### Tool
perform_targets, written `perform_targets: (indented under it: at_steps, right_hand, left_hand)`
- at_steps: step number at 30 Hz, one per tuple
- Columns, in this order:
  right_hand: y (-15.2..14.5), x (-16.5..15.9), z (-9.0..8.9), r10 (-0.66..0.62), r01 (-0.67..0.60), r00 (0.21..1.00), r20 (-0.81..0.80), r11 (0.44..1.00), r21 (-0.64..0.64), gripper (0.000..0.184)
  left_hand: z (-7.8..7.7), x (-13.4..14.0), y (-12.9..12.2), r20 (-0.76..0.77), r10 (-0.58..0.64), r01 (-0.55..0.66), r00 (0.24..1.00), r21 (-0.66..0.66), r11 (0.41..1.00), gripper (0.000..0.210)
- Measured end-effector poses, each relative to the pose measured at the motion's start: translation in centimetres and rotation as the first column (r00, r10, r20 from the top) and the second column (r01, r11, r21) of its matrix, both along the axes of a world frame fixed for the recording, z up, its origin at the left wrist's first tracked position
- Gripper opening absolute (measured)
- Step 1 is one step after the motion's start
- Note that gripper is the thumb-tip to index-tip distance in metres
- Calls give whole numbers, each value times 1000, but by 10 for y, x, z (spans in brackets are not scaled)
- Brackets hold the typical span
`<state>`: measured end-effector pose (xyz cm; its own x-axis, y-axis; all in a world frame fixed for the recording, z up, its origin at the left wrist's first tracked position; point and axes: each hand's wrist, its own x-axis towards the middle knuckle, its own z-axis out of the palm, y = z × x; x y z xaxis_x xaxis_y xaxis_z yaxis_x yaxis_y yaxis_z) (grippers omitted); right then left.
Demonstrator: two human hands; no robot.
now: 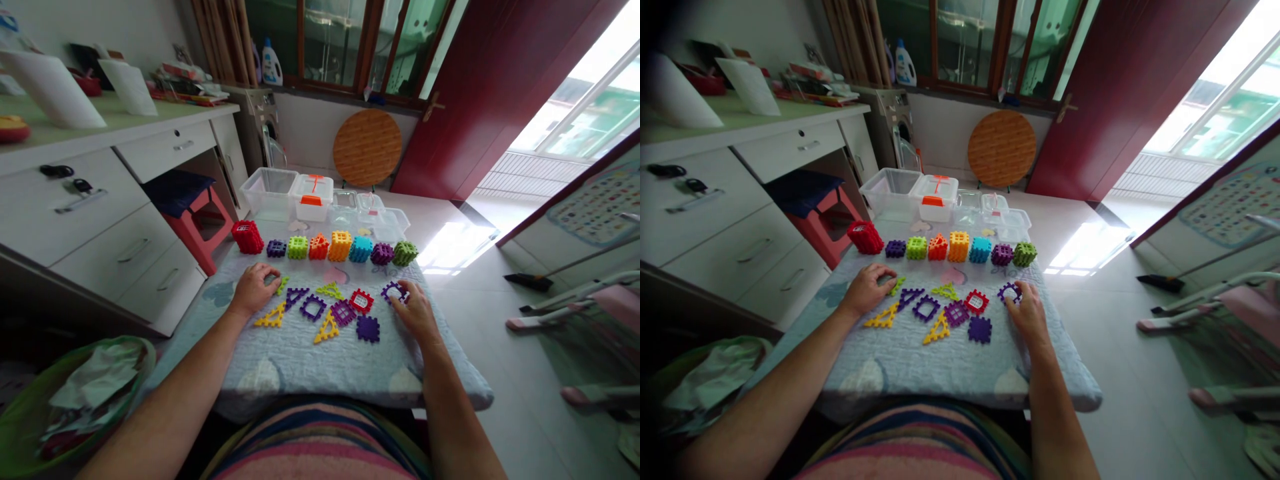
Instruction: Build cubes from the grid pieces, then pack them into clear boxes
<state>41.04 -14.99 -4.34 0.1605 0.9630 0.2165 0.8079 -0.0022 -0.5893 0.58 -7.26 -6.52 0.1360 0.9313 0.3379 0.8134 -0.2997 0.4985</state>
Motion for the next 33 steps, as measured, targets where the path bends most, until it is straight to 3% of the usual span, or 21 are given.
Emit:
perform_targets:
  at_steps: [6,12,15,18,20,26,33]
  right_hand:
    - [2,-2,-5,23,-29,981,191,999,33,44]
    - [-1,-9,8,54,-53,988,144,999,-8,43]
    - [-12,-17,27,242,-241,970,21,970,-41,45]
    - [-26,-29,47,473,-474,880,-38,876,-87,47]
    - [-33,-37,55,557,-556,830,-26,821,-135,48]
    - [-40,-48,48,565,-542,825,22,801,-252,51]
    - [-42,-55,42,545,-521,838,31,815,-254,48]
  left_hand:
    - [1,0,0,-7,2,-2,1000,2,1000,22]
    - [2,0,0,-8,8,-8,1000,-14,1000,21]
    - [1,0,0,-7,3,-3,1000,-6,1000,21]
    - [0,0,1,-4,2,-2,1000,2,1000,22]
    - [0,0,1,4,-2,2,1000,-1,1000,22]
    - [2,0,0,12,-6,6,1000,-5,1000,23]
    - [3,1,-1,-9,5,-5,1000,-7,1000,22]
